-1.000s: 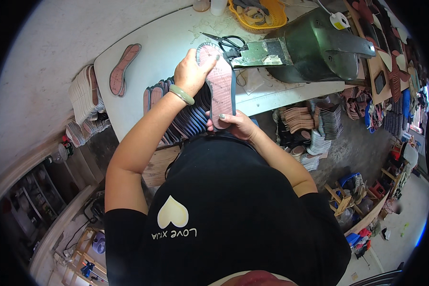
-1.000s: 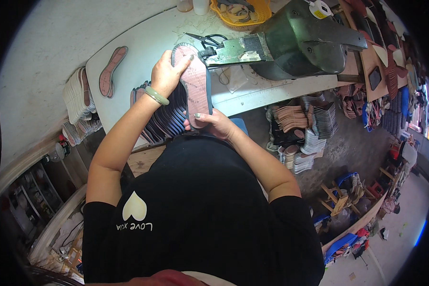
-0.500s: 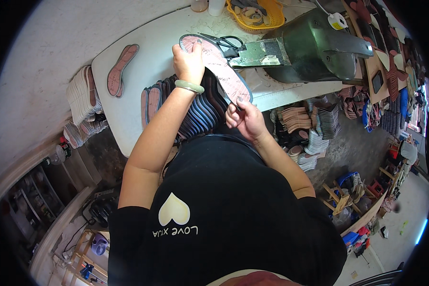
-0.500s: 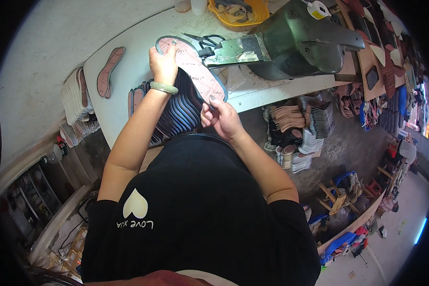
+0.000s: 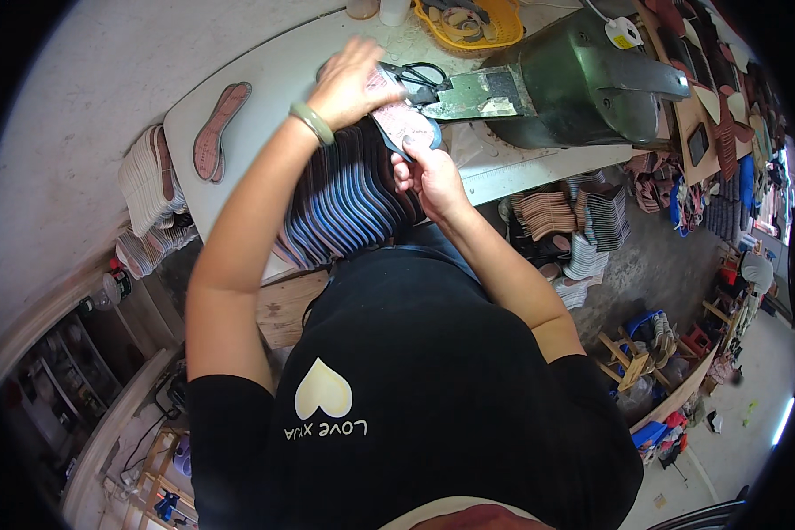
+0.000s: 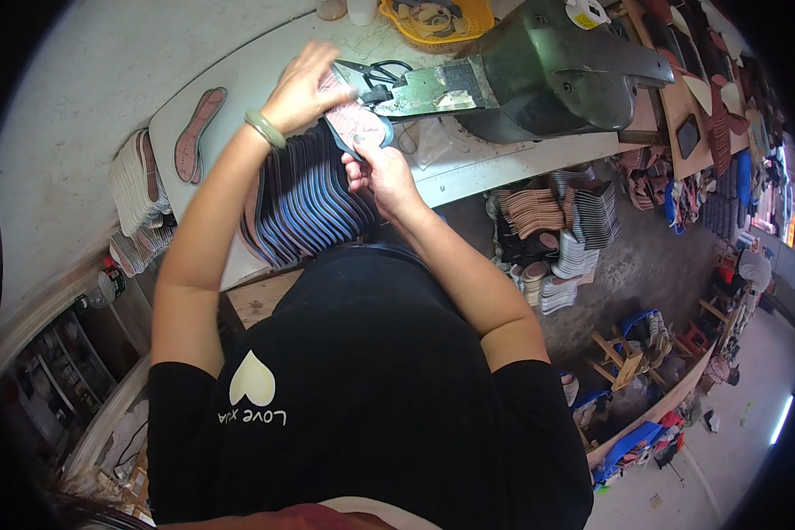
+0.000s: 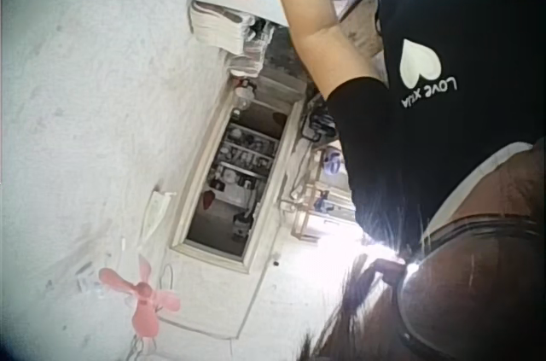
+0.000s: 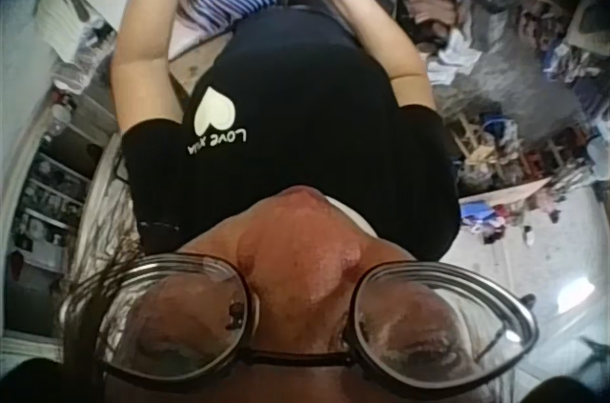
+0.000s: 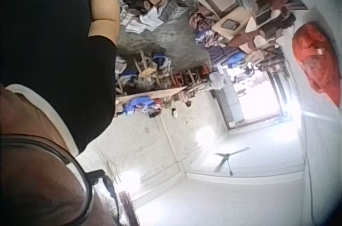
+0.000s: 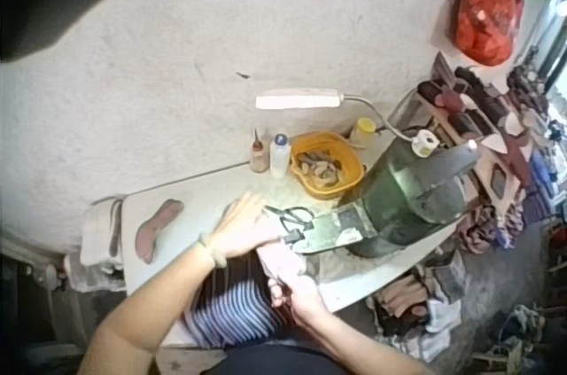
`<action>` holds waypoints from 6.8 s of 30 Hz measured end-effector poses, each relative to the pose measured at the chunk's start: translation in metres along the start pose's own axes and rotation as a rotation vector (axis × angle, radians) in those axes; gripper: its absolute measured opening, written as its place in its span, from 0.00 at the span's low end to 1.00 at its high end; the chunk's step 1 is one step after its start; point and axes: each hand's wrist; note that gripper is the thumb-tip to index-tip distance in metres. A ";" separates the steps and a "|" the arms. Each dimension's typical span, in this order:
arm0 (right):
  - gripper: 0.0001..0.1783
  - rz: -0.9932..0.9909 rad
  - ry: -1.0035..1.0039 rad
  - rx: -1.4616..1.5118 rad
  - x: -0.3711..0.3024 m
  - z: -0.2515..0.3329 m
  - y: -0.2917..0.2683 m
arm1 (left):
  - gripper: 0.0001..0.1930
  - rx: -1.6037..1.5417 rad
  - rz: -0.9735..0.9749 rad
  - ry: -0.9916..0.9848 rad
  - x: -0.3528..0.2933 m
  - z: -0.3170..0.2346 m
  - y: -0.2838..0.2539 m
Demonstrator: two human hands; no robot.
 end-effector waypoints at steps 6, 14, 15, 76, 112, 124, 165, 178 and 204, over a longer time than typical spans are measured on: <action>0.17 0.006 0.003 -0.039 0.016 0.008 0.014 | 0.17 -0.067 0.661 0.255 0.045 -0.006 -0.048; 0.21 -0.044 -0.003 -0.167 0.017 0.018 0.013 | 0.15 -0.082 0.719 0.152 0.037 -0.008 -0.057; 0.21 -0.043 -0.002 -0.166 0.018 0.019 0.011 | 0.15 -0.116 0.683 0.127 0.032 -0.009 -0.056; 0.09 0.138 -0.215 -0.403 0.018 -0.063 0.033 | 0.44 -0.401 -0.280 -0.657 -0.109 -0.074 -0.026; 0.13 0.083 -0.451 -0.591 -0.032 -0.045 0.066 | 0.27 -0.913 -0.510 -0.679 -0.153 -0.069 -0.071; 0.11 0.003 -0.439 -0.862 -0.043 0.020 0.012 | 0.12 -1.496 -0.025 -0.702 -0.118 -0.105 -0.059; 0.13 0.222 0.047 -0.091 -0.005 -0.020 -0.038 | 0.14 -1.140 -0.335 -0.899 -0.040 -0.038 0.041; 0.12 0.017 -0.068 -0.137 0.010 -0.001 0.005 | 0.29 -0.525 0.642 0.136 0.027 0.018 -0.018; 0.21 -0.204 -0.228 -0.594 0.018 0.032 0.001 | 0.20 -0.831 0.302 -0.574 -0.047 -0.026 -0.014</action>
Point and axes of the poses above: each hand's wrist, its own x-axis towards the middle knuckle, its own y-axis out of the palm, z = x × y, and after that the axes turned 4 degrees about y, right-handed
